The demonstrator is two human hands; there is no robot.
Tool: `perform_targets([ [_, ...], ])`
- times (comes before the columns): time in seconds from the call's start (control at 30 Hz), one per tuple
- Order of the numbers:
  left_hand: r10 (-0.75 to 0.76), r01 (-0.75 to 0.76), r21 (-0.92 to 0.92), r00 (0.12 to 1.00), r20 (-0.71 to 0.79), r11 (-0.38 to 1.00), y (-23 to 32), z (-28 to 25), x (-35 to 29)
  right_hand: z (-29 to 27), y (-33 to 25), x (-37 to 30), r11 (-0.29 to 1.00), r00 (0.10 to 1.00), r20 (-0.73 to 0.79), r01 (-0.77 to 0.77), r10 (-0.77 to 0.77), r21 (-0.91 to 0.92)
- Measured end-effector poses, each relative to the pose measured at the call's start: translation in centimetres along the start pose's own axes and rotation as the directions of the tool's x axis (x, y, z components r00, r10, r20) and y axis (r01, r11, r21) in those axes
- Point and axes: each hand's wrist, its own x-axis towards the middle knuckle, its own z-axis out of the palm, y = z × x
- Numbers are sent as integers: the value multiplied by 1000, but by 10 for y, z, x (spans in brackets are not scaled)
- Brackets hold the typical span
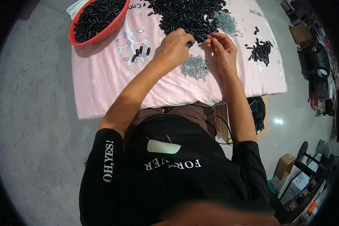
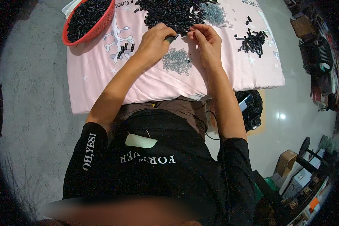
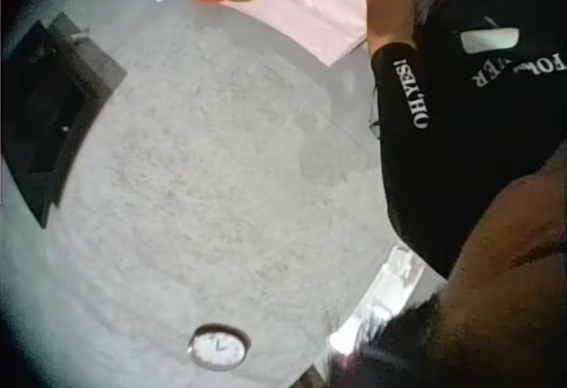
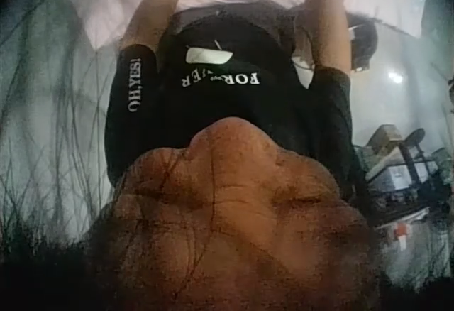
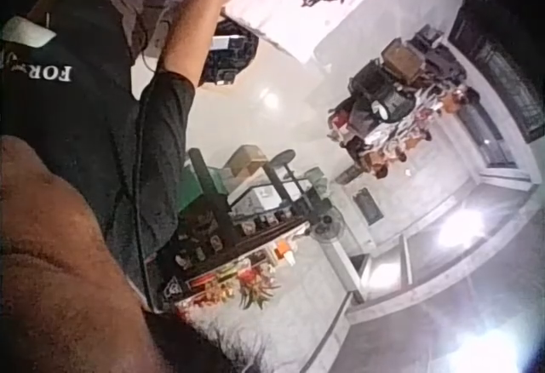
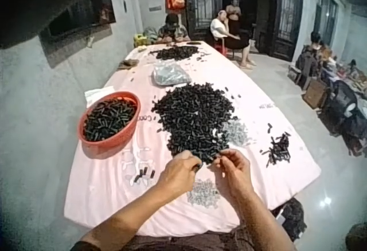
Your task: Assembling small plastic components by inserting tiny metal pins into them.
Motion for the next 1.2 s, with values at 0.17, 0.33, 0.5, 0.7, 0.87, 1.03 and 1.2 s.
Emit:
perform_targets([
  [0.17, -17, 18, 148, 1000, -6, 989, 8, 10, 8, -1, 0, -1, 999, 1000, 8, 4, -3, -35],
  [0.33, -62, 50, 170, 996, 64, 984, 2, 5, 0, 1, -2, -2, 997, 999, 48, 2, 2, -79],
  [0.5, -136, 143, -182, 989, 50, 973, 12, -11, -14, 3, -7, -6, 995, 994, 109, 8, 3, -99],
  [0.7, -237, 236, -509, 969, 63, 828, 9, -6, -25, 15, -17, -17, 993, 979, 190, -51, 71, -107],
  [0.87, -246, 232, -516, 968, 42, 825, 17, -6, -26, 9, -11, -15, 992, 954, 292, -35, 68, -120],
  [1.03, -167, 118, -461, 984, -65, 879, 25, -7, -26, 7, -7, -13, 994, 941, 339, 19, 20, -111],
  [1.2, -63, 9, -324, 985, -157, 946, 29, -3, -27, 7, -13, -15, 992, 942, 319, -76, 106, -104],
])
